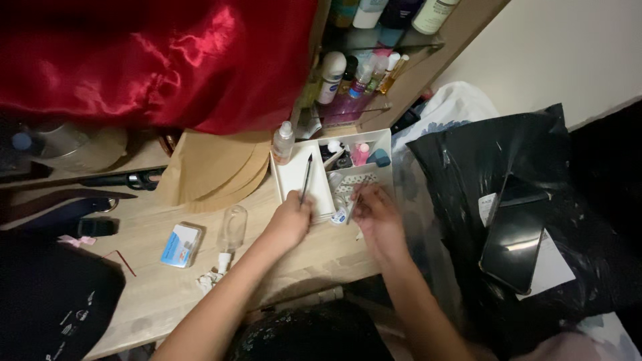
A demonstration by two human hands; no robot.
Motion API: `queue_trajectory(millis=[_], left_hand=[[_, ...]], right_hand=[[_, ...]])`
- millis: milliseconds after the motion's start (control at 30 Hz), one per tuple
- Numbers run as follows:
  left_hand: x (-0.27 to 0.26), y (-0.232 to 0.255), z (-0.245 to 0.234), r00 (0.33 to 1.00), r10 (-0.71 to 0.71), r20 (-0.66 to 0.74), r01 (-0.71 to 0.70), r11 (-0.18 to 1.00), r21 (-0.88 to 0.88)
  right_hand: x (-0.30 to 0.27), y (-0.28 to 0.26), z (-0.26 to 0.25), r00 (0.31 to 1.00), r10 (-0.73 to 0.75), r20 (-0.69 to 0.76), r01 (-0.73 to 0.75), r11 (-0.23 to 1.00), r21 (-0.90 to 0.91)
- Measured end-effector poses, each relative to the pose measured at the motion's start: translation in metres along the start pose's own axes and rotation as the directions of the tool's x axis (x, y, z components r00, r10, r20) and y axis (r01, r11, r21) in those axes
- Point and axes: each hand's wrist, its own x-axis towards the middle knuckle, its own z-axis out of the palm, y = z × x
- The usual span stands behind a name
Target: The person opens a small box, removes a paper insert, and places it on the table. They then pick up a small bottle, examine it, and place it into a compartmentalized organizer. The person continues to pick up various small cosmetic items, including tubes and containers, and arranges them into the organizer's compartments.
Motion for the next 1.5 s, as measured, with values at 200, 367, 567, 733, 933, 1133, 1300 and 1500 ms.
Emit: queue_trajectory(millis=[200, 367, 567, 733, 933, 1133, 1300, 1500], left_hand=[[0.055, -0.037, 0.032, 0.996, -0.064, 0.066, 0.090, 0.820, -0.565], [0.060, -0.043, 0.034, 0.960, 0.165, -0.226, -0.131, 0.978, 0.160], [0.037, -0.019, 0.030, 0.938, 0.340, -0.067, -0.295, 0.885, 0.360], [0.030, -0.002, 0.025, 0.976, 0.211, -0.049, -0.210, 0.978, 0.021], [0.016, 0.011, 0.011, 0.966, 0.250, -0.067, -0.252, 0.967, -0.032], [0.002, 0.020, 0.007, 0.991, 0.124, 0.051, -0.115, 0.983, -0.146], [0.003, 0.015, 0.013, 0.986, 0.158, 0.060, -0.150, 0.982, -0.114], [0.000, 0.021, 0.013, 0.980, 0.179, 0.092, -0.170, 0.981, -0.092]], right_hand=[[-0.012, 0.003, 0.004, 0.978, 0.130, -0.164, -0.163, 0.964, -0.208], [-0.012, 0.004, 0.011, 0.992, 0.019, -0.124, -0.064, 0.926, -0.372], [0.009, -0.013, 0.014, 0.989, -0.138, -0.057, 0.096, 0.878, -0.468], [0.042, -0.014, 0.028, 0.974, -0.221, 0.043, 0.205, 0.795, -0.571], [0.056, 0.001, 0.068, 0.980, -0.058, 0.188, 0.193, 0.454, -0.870], [0.052, 0.008, 0.075, 0.827, -0.221, 0.517, 0.528, -0.008, -0.849], [0.046, 0.016, 0.058, 0.870, -0.222, 0.441, 0.478, 0.153, -0.865], [0.042, 0.009, 0.004, 0.743, -0.550, 0.382, 0.536, 0.147, -0.831]])
